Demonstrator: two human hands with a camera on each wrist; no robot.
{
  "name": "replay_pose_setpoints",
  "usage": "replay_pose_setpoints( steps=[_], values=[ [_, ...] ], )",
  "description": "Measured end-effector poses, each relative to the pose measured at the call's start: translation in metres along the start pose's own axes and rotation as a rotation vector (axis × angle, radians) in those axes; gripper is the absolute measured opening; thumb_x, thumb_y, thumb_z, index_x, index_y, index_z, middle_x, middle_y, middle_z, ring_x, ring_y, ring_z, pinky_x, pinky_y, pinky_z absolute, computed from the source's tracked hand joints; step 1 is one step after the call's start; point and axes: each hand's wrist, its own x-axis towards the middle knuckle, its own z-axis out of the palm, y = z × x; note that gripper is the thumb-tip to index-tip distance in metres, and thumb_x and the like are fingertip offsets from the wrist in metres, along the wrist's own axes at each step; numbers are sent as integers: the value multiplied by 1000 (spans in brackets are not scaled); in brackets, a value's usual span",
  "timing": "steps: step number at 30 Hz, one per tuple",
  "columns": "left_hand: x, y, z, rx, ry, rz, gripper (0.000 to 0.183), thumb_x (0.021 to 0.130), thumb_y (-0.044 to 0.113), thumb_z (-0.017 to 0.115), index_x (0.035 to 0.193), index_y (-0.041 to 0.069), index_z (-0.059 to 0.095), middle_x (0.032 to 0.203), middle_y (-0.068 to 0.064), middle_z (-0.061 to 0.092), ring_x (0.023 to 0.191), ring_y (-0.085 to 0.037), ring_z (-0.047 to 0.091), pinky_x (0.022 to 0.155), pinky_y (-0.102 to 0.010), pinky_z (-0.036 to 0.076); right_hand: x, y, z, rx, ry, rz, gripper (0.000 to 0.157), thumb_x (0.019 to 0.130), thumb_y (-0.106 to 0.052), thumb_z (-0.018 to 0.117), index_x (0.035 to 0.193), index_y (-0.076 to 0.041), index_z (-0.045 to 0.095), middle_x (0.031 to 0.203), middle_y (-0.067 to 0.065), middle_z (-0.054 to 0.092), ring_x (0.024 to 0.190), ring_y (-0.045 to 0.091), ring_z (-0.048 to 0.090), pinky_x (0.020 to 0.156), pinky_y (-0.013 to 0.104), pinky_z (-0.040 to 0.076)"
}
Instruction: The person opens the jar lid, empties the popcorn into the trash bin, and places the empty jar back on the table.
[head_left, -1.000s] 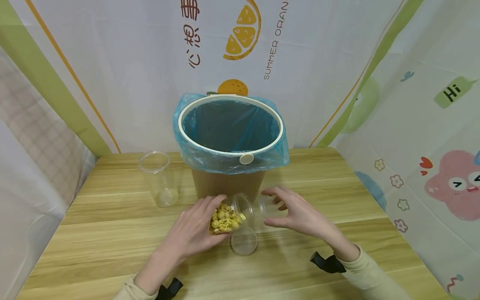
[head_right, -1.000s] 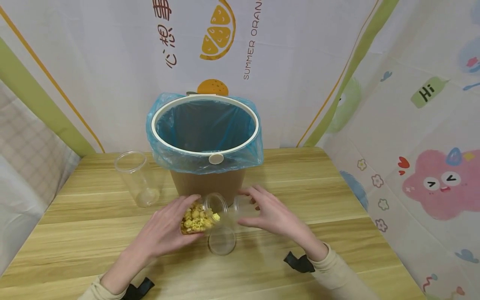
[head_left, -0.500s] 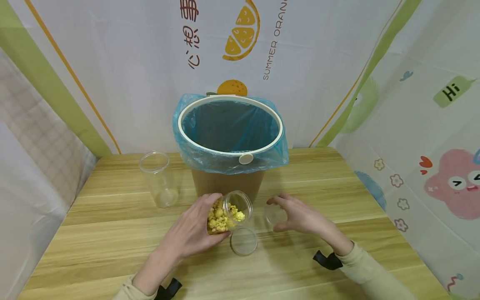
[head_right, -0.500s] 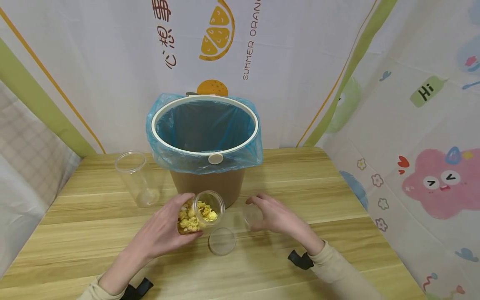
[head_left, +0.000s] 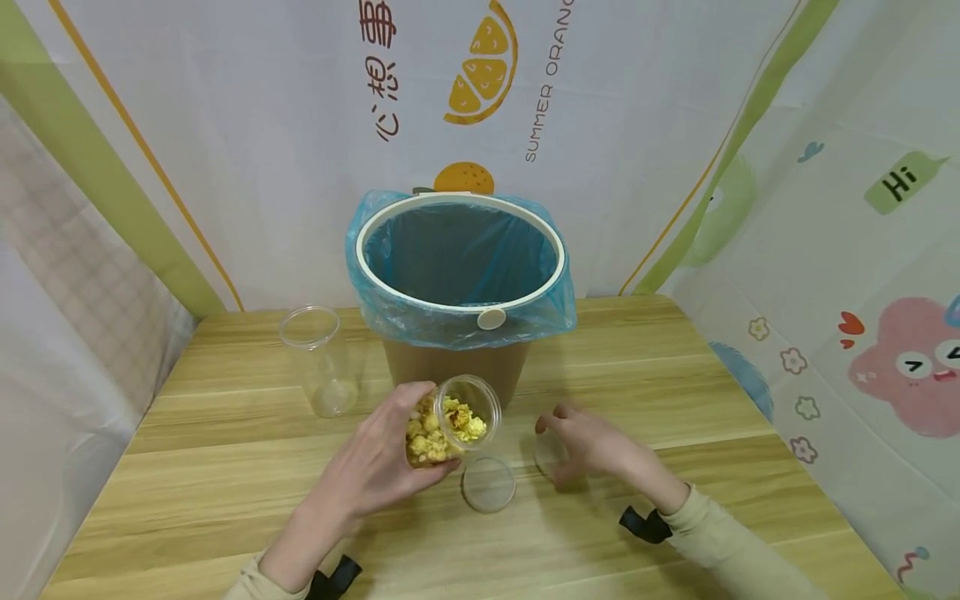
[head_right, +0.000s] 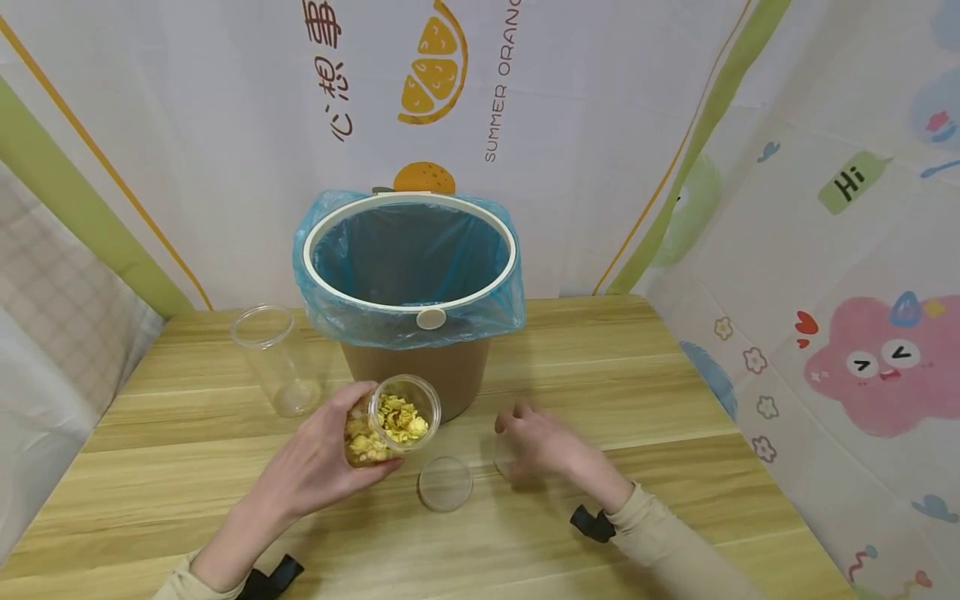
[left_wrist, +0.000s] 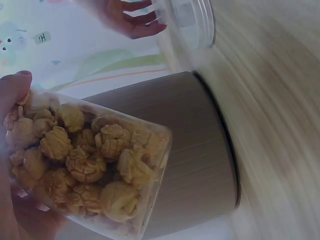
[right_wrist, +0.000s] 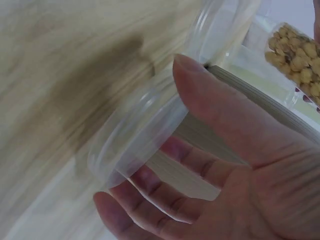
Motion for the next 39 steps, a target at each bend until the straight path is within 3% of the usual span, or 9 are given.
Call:
replay_pose_setpoints(
  steps=[6, 13, 19, 25, 31, 34, 38, 39],
  values=[
    [2, -1, -12, 1, 24, -14, 107, 60, 28, 99, 143, 3, 36, 129, -12, 61, 112, -26, 68, 92, -44, 62, 0, 1, 8, -45, 16, -26, 63, 60, -6, 88, 117, -11, 62, 106, 8, 55, 91, 21, 55, 70, 38, 51],
    [8, -4, -33, 14, 56, -26, 106, 60, 24, 99, 144, 1, 37, 131, -15, 61, 108, -28, 69, 86, -44, 63, -2, -1, 10, -63, 28, -53, 62, 61, -3, 87, 117, -10, 63, 102, 7, 51, 84, 18, 50, 63, 31, 45],
    [11, -7, -50, 25, 64, -71, 108, 58, 23, 99, 144, 2, 38, 129, -15, 62, 107, -31, 69, 84, -48, 63, -3, 2, 4, -32, 21, -33, 68, 65, -16, 92, 126, -9, 63, 111, 10, 58, 94, 21, 57, 76, 38, 53],
    [14, -13, -67, 2, 40, -94, 104, 64, 23, 98, 146, 4, 37, 131, -14, 62, 109, -27, 67, 85, -45, 62, -3, 13, -16, 125, 127, 23, 58, 86, -26, 83, 135, -3, 60, 130, 21, 64, 116, 38, 64, 94, 53, 56],
    [17, -18, -80, 18, 40, -89, 94, 82, 52, 82, 149, 6, 35, 132, -12, 61, 109, -23, 65, 88, -38, 58, -7, 22, -43, 189, 262, 10, 47, 94, -22, 74, 132, 1, 61, 127, 25, 67, 116, 43, 65, 95, 56, 56],
    [20, -19, -85, 49, 47, -81, 96, 80, 52, 84, 148, 5, 36, 129, -12, 63, 105, -22, 67, 83, -39, 59, -10, 23, -56, 223, 279, 24, 45, 97, -20, 70, 135, 2, 60, 127, 25, 67, 118, 44, 64, 97, 57, 55],
    [24, -20, -93, 87, 55, -74, 99, 71, 36, 94, 146, 4, 39, 126, -12, 65, 98, -22, 70, 76, -40, 61, -15, 24, -75, 244, 315, 30, 42, 102, -17, 63, 138, 3, 58, 128, 24, 67, 120, 45, 63, 98, 59, 54],
    [25, -20, -96, 95, 56, -71, 98, 72, 39, 93, 146, 4, 39, 126, -13, 65, 96, -22, 70, 75, -40, 61, -16, 24, -80, 244, 329, 29, 42, 102, -16, 62, 139, 3, 57, 127, 24, 68, 120, 45, 63, 98, 59, 54]
  ],
)
